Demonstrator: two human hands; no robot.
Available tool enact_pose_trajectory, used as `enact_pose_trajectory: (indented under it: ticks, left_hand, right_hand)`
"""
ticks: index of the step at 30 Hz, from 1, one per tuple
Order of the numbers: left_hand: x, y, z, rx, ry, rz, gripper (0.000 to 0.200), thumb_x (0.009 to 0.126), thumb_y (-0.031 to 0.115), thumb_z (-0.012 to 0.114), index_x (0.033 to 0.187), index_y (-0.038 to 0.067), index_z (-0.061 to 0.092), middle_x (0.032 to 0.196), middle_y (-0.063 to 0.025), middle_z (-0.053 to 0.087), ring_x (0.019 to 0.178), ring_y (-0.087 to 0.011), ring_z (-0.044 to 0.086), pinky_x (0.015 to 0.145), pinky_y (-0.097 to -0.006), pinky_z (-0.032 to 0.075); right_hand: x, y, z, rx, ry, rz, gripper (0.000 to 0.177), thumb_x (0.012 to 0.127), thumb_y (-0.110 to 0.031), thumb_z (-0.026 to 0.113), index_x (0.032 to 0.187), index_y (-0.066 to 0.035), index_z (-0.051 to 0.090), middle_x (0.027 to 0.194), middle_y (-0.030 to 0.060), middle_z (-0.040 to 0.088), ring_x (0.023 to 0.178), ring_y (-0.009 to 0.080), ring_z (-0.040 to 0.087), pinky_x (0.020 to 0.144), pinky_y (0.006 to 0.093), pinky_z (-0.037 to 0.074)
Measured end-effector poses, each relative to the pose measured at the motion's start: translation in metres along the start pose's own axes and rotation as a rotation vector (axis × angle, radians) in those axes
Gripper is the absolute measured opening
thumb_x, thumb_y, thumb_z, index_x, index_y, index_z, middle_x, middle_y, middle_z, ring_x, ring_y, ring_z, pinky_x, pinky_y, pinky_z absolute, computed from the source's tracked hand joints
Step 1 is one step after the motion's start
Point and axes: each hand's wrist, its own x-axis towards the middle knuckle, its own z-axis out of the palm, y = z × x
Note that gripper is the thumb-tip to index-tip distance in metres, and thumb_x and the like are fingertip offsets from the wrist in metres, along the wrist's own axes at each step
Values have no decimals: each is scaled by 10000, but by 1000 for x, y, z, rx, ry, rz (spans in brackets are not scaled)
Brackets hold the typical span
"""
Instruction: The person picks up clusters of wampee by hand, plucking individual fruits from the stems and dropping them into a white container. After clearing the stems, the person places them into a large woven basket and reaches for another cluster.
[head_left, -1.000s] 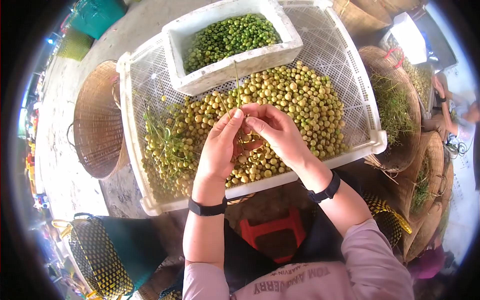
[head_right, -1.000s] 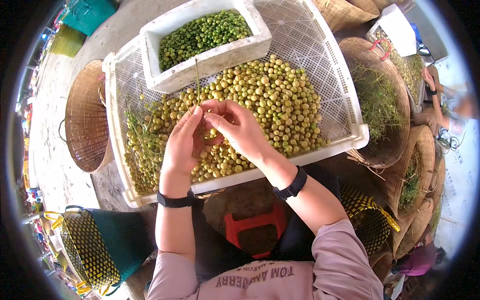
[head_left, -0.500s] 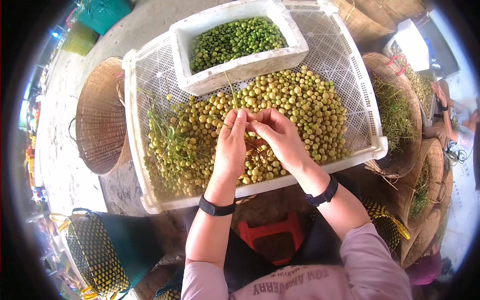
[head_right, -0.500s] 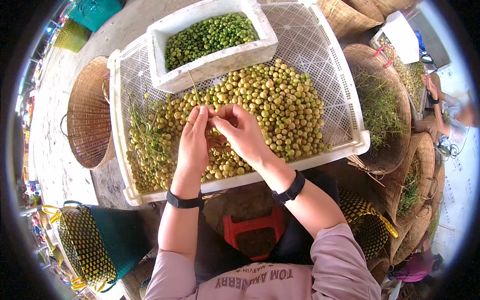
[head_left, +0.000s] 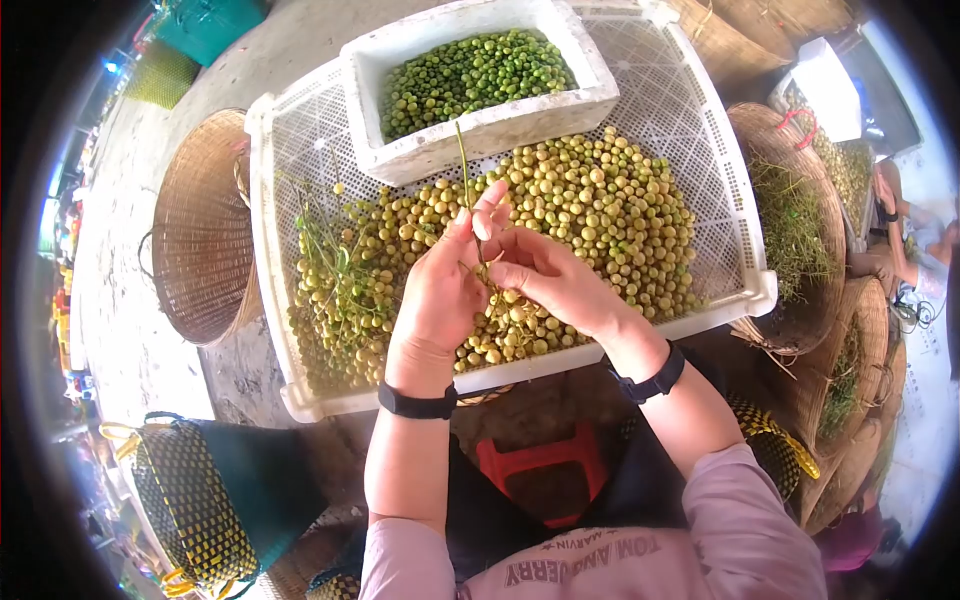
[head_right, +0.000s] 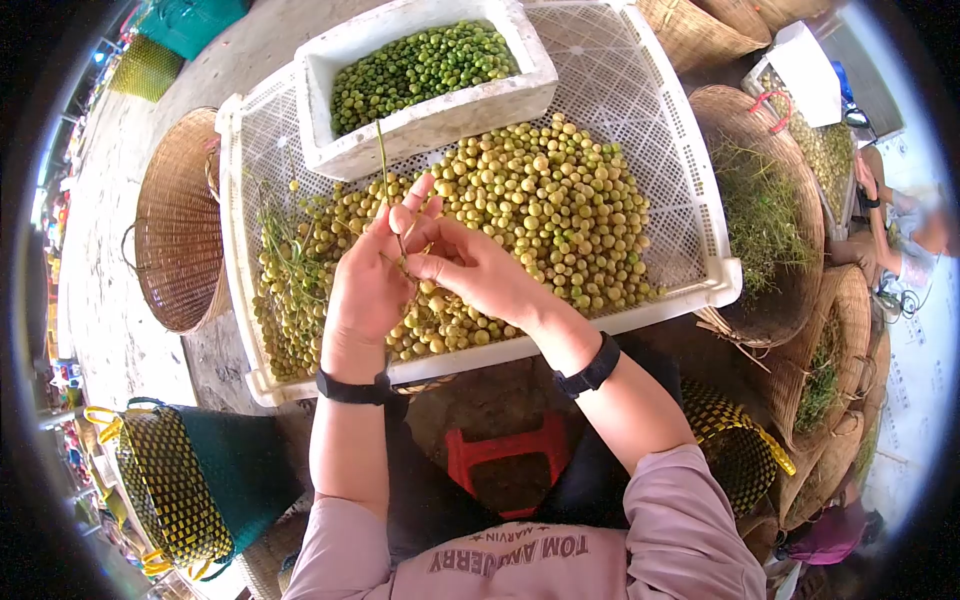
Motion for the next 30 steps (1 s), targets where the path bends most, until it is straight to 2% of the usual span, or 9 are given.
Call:
enact_pose_trajectory:
  ticks: [5,8,9,12,15,19,24,26,30]
  left_hand:
    - [4,-15,5,104,103,122,304,1004,323,412,1036,54,551,1388,-98,483,1179,-173,520,854,-262,504]
    - [6,-17,1,386,90,159,238,969,260,530,1028,30,545,1025,-32,603,815,-76,586,715,-211,478]
    - [7,-18,-2,402,138,127,201,954,222,557,1035,38,558,908,5,575,778,-62,558,651,-187,452]
    - [0,-8,13,561,249,131,193,967,221,525,1024,40,564,827,20,583,729,-40,550,612,-191,460]
    - [2,-11,6,541,233,150,211,992,233,462,1057,74,583,806,18,560,701,-35,527,572,-208,465]
    - [1,-8,5,505,182,143,269,1010,247,410,1127,93,596,845,19,513,694,-44,507,562,-221,468]
    - [-5,4,7,101,44,27,374,1010,278,431,1334,105,505,925,32,435,739,-54,494,579,-177,433]
    - [-7,7,10,107,11,14,428,1010,283,435,1396,97,439,937,42,452,746,-43,490,588,-155,420]
    - [-2,-3,5,186,-67,57,478,1009,309,431,1436,101,379,957,40,507,814,-38,513,627,-177,442]
  right_hand:
    - [0,10,7,51,25,9,142,925,-150,610,994,-55,529,852,-14,562,756,59,548,661,217,474]
    - [2,12,4,-25,213,-100,128,926,-134,605,976,-49,523,852,-2,574,774,64,571,677,219,493]
    - [3,11,4,-40,241,-121,120,929,-126,599,952,-43,516,852,10,580,772,67,582,680,218,502]
    - [0,4,2,-63,247,-29,113,931,-118,594,939,-40,513,843,9,575,779,65,591,688,219,502]
    - [0,-1,3,206,236,13,101,936,-123,584,935,-50,514,825,-10,563,747,44,567,620,205,480]
    - [-1,4,-3,209,204,-21,103,950,-177,563,941,-81,524,810,-28,552,682,28,516,549,181,422]
    - [-3,-1,-9,381,266,32,134,964,-260,523,970,-128,548,807,-40,556,618,31,457,527,158,359]
    - [-3,-2,-6,297,316,34,158,964,-267,534,986,-114,570,808,-41,577,620,18,441,514,155,337]
    - [-3,4,-7,10,179,-26,221,960,-284,556,1025,-78,601,790,-43,597,608,-2,419,503,159,312]
